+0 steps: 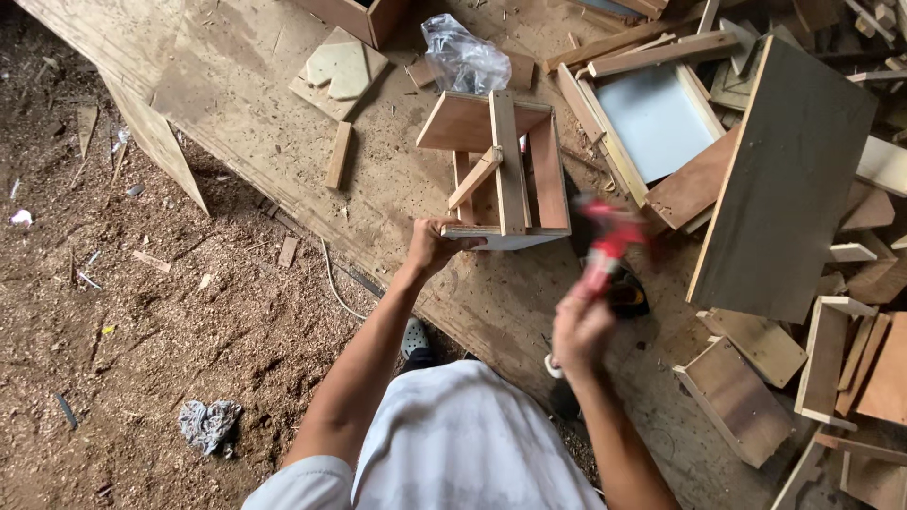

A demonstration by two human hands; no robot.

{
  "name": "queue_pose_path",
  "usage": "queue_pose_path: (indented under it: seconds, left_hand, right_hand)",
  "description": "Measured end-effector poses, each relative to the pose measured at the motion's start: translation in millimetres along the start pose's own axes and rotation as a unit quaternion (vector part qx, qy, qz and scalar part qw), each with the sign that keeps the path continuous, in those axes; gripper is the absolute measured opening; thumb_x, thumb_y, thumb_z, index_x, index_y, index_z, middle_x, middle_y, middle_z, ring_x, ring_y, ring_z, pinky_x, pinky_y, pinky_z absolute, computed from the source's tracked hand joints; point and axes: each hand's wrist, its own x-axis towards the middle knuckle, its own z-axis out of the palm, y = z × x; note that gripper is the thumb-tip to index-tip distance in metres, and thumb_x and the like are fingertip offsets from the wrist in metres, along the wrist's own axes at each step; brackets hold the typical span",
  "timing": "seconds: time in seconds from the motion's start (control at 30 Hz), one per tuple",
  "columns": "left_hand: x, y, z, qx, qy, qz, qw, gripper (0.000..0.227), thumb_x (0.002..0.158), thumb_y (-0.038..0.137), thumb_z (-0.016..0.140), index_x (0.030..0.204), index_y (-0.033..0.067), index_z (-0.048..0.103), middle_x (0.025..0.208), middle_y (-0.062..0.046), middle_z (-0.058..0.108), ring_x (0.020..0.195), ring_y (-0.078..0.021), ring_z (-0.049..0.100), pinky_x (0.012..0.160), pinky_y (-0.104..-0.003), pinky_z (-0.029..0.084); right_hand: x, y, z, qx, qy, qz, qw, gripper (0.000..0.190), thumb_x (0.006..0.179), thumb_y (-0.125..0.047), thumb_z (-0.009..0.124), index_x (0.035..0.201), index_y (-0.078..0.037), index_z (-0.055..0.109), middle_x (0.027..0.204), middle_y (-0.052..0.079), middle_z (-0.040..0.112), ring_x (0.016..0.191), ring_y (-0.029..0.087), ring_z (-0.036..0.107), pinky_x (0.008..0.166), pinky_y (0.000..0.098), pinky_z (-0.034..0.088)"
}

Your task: The person assembles a small wooden box-like structure by hammering nails into pre-drilled holes. They repeatedly reposition the wooden frame, insert nails, and strike them with a hammer to secure the joints.

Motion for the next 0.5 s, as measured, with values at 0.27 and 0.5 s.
queue_pose_path:
  seconds: [0.27, 0.5]
  left_hand:
    - [-5.1, -4.8, -2.2, 0.078, 0.013, -0.003, 0.997, 0.017, 0.082, 0.005, 0.082, 0.098, -0.0022, 0.079, 0.091, -0.015, 0.08, 0.076, -0.0203, 0.079, 0.066, -0.03, 0.067]
    - [-1.7, -8.8, -3.6, -0.069, -0.022, -0.018, 0.997, 0.013, 0.086, 0.006, 0.078, 0.098, 0.0027, 0.08, 0.095, -0.015, 0.081, 0.084, -0.0198, 0.083, 0.076, -0.03, 0.066]
  right_hand:
    - [-6.5, 2.3, -2.4, -0.101, -0.018, -0.017, 0.995, 0.041, 0.11, -0.033, 0.05, 0.085, -0.001, 0.06, 0.059, 0.015, 0.059, 0.049, 0.028, 0.063, 0.046, 0.0419, 0.045]
    - [-20.7, 26.6, 18.5, -0.122, -0.075, 0.051, 0.988, 0.034, 0.104, -0.03, 0.057, 0.088, -0.001, 0.062, 0.063, 0.021, 0.06, 0.057, 0.041, 0.064, 0.048, 0.0474, 0.044]
